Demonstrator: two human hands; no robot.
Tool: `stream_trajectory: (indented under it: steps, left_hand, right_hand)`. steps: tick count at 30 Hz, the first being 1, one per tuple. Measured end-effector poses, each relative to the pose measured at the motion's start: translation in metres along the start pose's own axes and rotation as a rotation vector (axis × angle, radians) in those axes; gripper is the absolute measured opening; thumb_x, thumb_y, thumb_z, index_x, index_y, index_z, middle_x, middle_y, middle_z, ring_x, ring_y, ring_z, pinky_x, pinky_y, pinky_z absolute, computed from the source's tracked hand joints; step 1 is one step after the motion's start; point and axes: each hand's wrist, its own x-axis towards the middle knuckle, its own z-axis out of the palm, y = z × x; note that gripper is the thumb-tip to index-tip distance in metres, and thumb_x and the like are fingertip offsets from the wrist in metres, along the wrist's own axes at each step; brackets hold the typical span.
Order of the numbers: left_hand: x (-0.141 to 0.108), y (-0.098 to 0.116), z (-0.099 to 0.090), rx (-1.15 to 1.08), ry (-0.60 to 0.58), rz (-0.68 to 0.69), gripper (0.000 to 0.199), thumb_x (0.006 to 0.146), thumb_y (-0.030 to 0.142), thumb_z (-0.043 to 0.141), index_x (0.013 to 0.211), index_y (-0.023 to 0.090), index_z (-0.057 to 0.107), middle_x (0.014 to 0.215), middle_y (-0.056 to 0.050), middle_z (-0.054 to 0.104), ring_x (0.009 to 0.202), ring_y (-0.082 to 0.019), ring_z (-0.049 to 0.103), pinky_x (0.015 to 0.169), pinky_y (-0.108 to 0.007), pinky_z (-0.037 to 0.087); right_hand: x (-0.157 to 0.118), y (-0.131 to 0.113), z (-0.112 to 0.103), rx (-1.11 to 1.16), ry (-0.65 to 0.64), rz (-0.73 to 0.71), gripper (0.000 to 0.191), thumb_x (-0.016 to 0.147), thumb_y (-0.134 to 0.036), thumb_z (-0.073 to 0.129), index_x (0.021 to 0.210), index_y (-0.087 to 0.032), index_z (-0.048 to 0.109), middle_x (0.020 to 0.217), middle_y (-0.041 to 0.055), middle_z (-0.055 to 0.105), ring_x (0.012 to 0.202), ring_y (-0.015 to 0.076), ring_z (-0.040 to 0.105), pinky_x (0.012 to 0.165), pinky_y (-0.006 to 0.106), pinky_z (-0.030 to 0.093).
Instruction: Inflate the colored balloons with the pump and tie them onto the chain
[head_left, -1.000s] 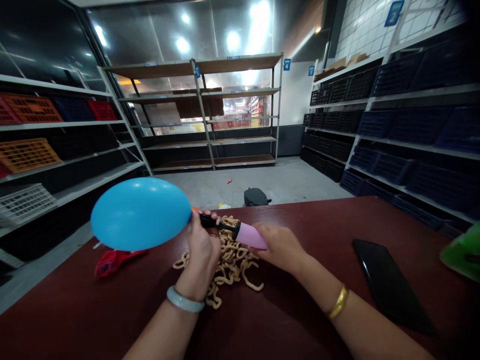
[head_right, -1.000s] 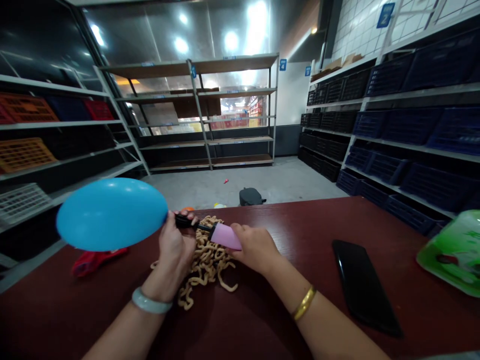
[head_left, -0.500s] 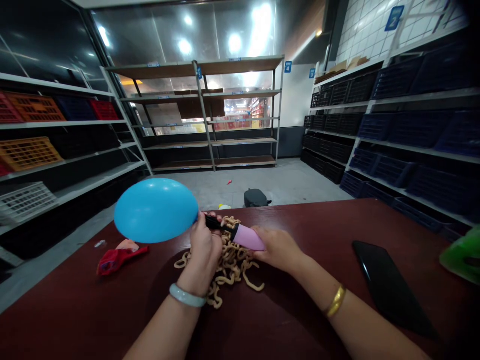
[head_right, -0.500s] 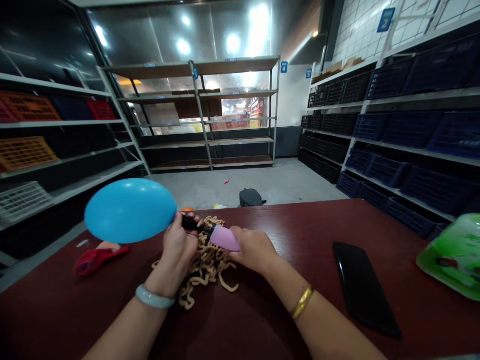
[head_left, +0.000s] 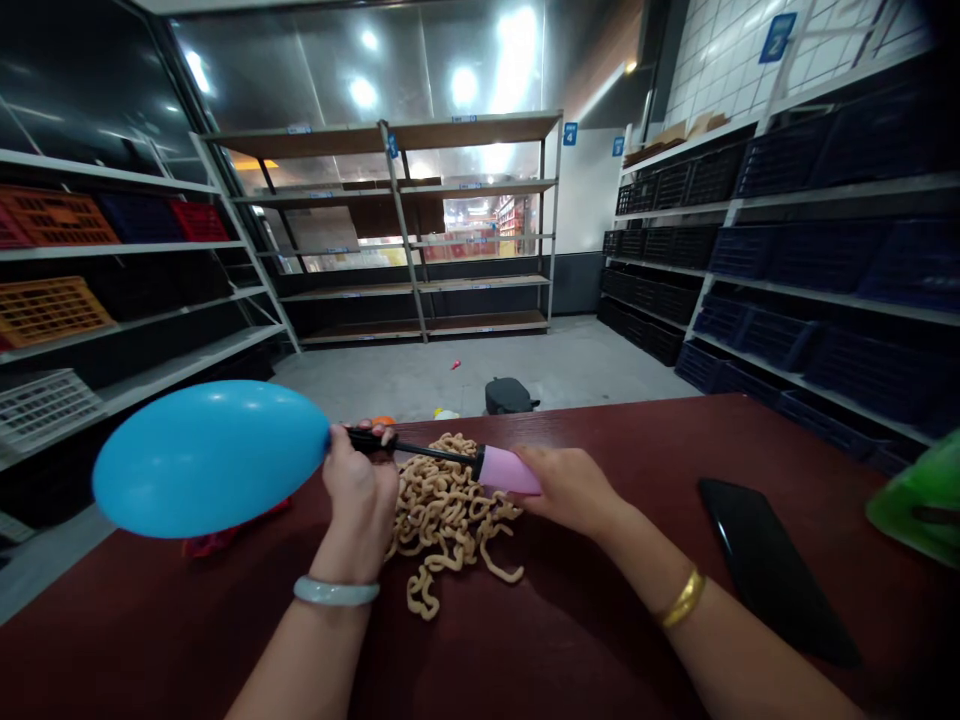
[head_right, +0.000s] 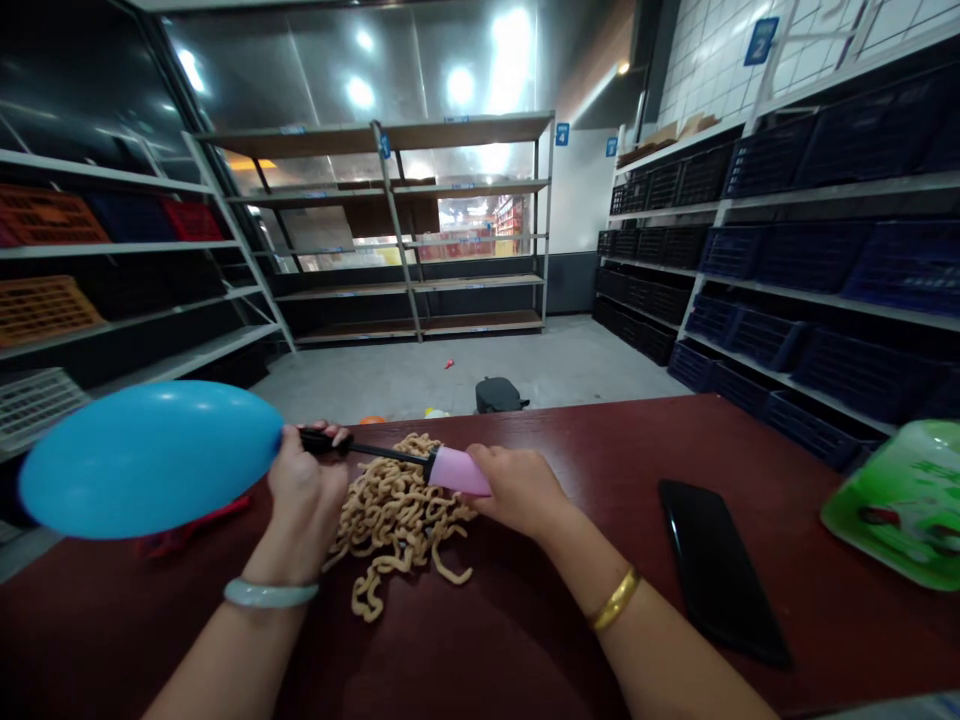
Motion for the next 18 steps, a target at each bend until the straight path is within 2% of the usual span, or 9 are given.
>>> stream_trajectory:
  steps: [4, 10, 14, 18]
  left_hand:
    - [-0.025, -0.027, 0.001, 0.007, -0.108, -0.094, 0.017, 0.092, 0.027, 0.047, 0.078, 0.017, 0.047, 0.067, 0.000, 0.052, 0.057, -0.012, 0.052, 0.054, -0.024, 0.041]
    - [-0.062, -0.054, 0.003, 0.061, -0.151, -0.144, 0.016, 0.085, 0.031, 0.060, 0.081, 0.019, 0.049, 0.068, 0.000, 0.056, 0.059, -0.012, 0.054, 0.060, -0.027, 0.045]
    - [-0.066, -0.057, 0.004, 0.074, -0.151, -0.169, 0.018, 0.085, 0.031, 0.060, 0.080, 0.018, 0.049, 0.067, 0.000, 0.055, 0.057, -0.012, 0.054, 0.059, -0.027, 0.046]
    - [-0.048, -0.042, 0.007, 0.070, -0.117, -0.220, 0.016, 0.088, 0.028, 0.053, 0.077, 0.018, 0.047, 0.065, -0.001, 0.054, 0.055, -0.014, 0.054, 0.052, -0.027, 0.043]
  right_hand:
    - [0.000, -0.004, 0.003, -0.052, 0.018, 0.019, 0.053, 0.082, -0.052, 0.057, 0.125, -0.023, 0.047, 0.107, 0.0083, 0.066, 0.087, 0.0259, 0.064, 0.067, 0.033, 0.040]
    - [0.001, -0.016, 0.011, 0.032, 0.030, 0.017, 0.051, 0.082, -0.049, 0.058, 0.125, -0.023, 0.046, 0.109, 0.0079, 0.066, 0.090, 0.0242, 0.063, 0.068, 0.031, 0.041]
    - [0.002, -0.016, 0.014, 0.096, 0.026, 0.009, 0.049, 0.080, -0.045, 0.060, 0.123, -0.025, 0.048, 0.107, 0.0051, 0.067, 0.091, 0.0236, 0.063, 0.068, 0.031, 0.040]
    - [0.003, -0.015, 0.016, 0.122, 0.006, 0.017, 0.049, 0.078, -0.046, 0.061, 0.121, -0.026, 0.049, 0.106, 0.0030, 0.067, 0.092, 0.0227, 0.063, 0.069, 0.030, 0.039]
